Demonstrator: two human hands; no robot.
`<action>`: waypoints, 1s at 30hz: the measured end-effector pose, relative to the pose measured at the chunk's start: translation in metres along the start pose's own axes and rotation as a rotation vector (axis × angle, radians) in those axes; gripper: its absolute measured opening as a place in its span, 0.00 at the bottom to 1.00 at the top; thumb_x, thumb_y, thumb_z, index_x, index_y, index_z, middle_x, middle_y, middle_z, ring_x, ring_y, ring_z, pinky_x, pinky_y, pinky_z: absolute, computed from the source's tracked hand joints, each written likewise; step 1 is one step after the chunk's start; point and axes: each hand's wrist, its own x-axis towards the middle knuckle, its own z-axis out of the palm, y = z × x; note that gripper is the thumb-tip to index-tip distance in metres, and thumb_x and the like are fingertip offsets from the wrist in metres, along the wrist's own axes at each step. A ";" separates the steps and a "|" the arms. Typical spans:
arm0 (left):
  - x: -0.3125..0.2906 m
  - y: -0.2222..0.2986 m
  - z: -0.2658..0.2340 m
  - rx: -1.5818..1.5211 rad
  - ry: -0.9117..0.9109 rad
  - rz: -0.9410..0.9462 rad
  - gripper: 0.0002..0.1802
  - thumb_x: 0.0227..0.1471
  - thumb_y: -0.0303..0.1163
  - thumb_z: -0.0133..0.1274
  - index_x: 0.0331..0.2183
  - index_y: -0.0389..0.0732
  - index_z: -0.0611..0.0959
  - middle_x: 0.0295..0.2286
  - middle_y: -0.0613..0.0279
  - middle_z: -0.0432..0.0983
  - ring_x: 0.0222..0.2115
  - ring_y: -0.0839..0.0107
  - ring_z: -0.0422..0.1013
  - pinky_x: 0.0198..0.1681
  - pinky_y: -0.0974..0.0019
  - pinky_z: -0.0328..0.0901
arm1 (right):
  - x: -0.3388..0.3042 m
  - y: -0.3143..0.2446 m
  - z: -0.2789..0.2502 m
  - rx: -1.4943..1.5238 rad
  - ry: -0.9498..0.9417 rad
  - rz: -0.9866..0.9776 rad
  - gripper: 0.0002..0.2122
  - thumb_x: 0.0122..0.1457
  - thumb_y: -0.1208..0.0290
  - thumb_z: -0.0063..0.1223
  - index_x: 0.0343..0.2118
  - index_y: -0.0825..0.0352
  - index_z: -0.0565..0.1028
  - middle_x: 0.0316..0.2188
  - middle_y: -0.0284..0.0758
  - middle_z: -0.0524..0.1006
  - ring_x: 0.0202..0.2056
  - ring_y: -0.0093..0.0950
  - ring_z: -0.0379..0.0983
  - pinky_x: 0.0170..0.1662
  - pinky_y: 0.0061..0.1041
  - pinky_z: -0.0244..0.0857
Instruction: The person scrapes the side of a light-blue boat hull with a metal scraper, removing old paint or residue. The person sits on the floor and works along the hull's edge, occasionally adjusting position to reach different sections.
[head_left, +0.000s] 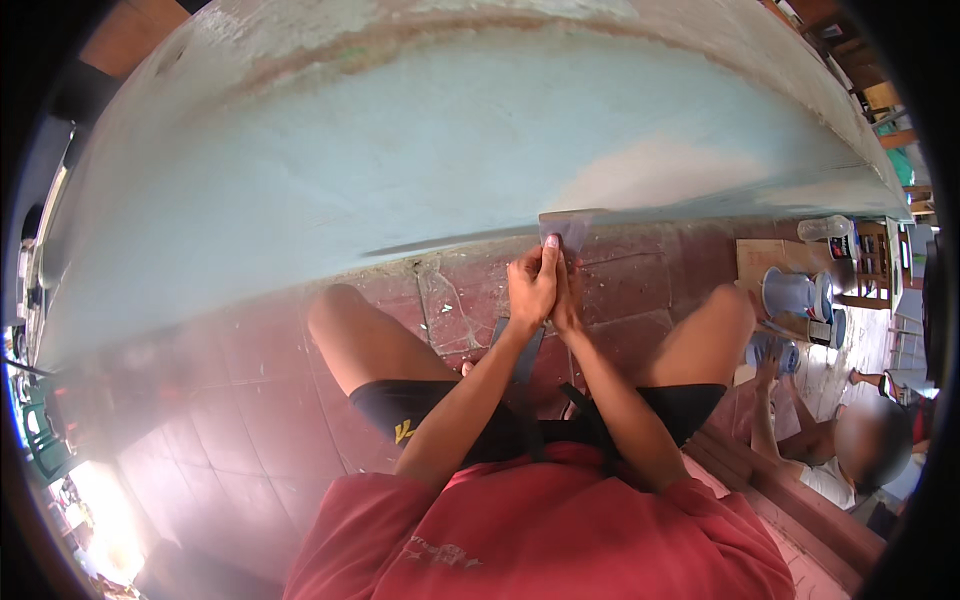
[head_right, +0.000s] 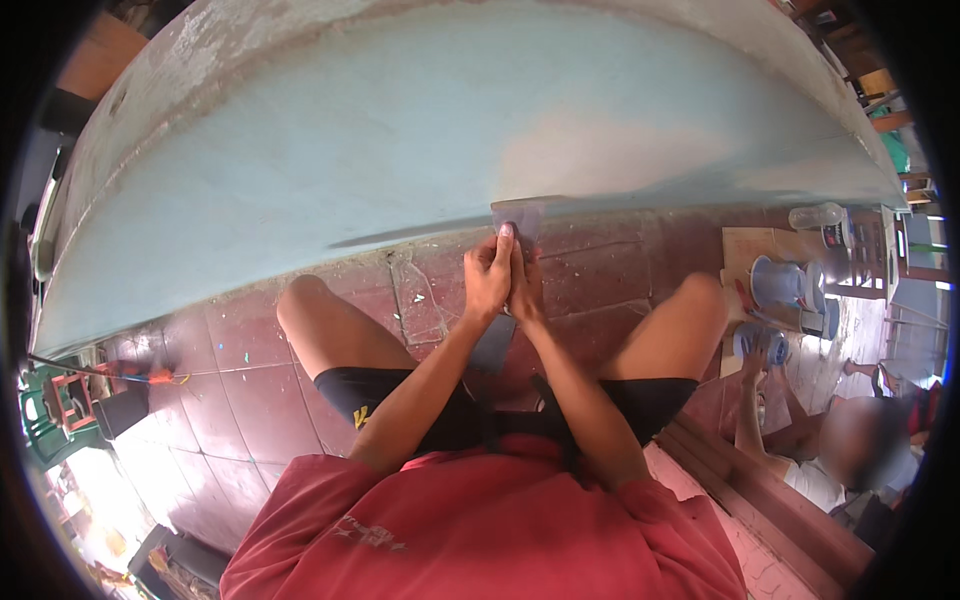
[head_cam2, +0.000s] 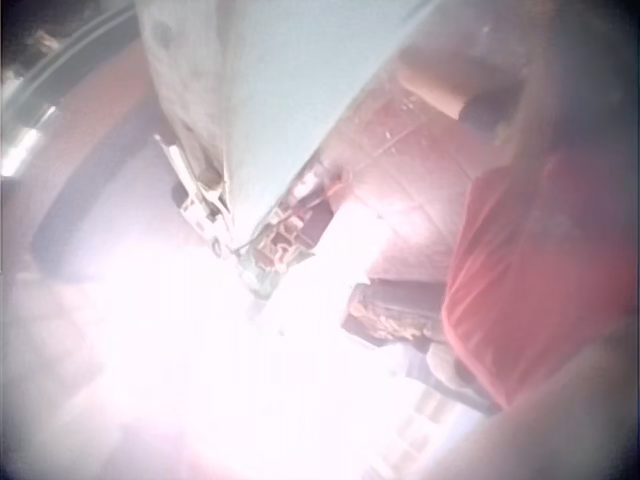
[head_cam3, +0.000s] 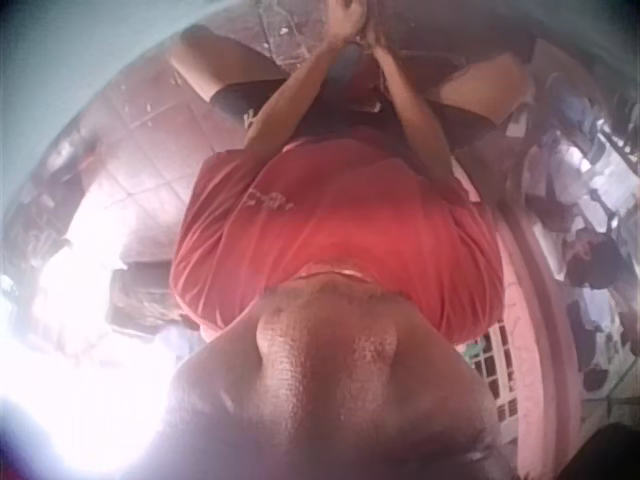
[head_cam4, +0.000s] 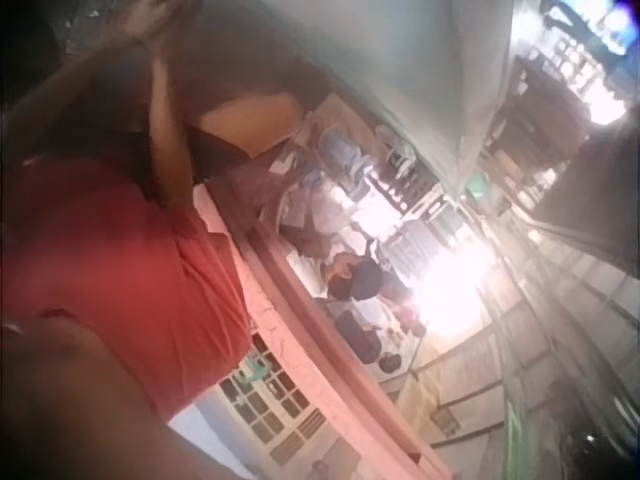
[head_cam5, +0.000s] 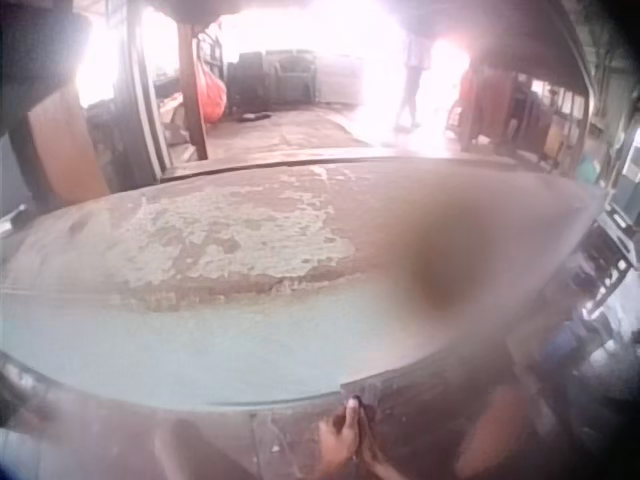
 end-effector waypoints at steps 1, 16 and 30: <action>0.001 -0.003 0.002 -0.046 0.020 0.016 0.26 0.59 0.43 0.48 0.21 0.29 0.75 0.14 0.69 0.65 0.21 0.83 0.59 0.22 0.70 0.59 | 0.000 -0.002 0.002 -0.030 0.029 -0.030 0.23 0.66 0.53 0.33 0.43 0.70 0.72 0.32 0.36 0.74 0.36 0.24 0.69 0.40 0.27 0.64; 0.011 -0.010 0.008 -0.025 0.146 0.052 0.26 0.59 0.43 0.48 0.17 0.32 0.72 0.12 0.71 0.62 0.17 0.83 0.55 0.18 0.71 0.52 | 0.010 -0.007 -0.001 -0.159 -0.078 -0.088 0.22 0.67 0.56 0.33 0.48 0.69 0.73 0.35 0.37 0.78 0.38 0.26 0.73 0.40 0.30 0.64; 0.013 0.002 0.010 -0.057 0.170 0.098 0.27 0.59 0.42 0.48 0.16 0.32 0.70 0.13 0.73 0.61 0.18 0.84 0.55 0.18 0.73 0.50 | 0.020 0.018 0.005 0.019 -0.149 -0.214 0.18 0.67 0.61 0.37 0.42 0.72 0.73 0.33 0.36 0.76 0.34 0.22 0.71 0.35 0.27 0.65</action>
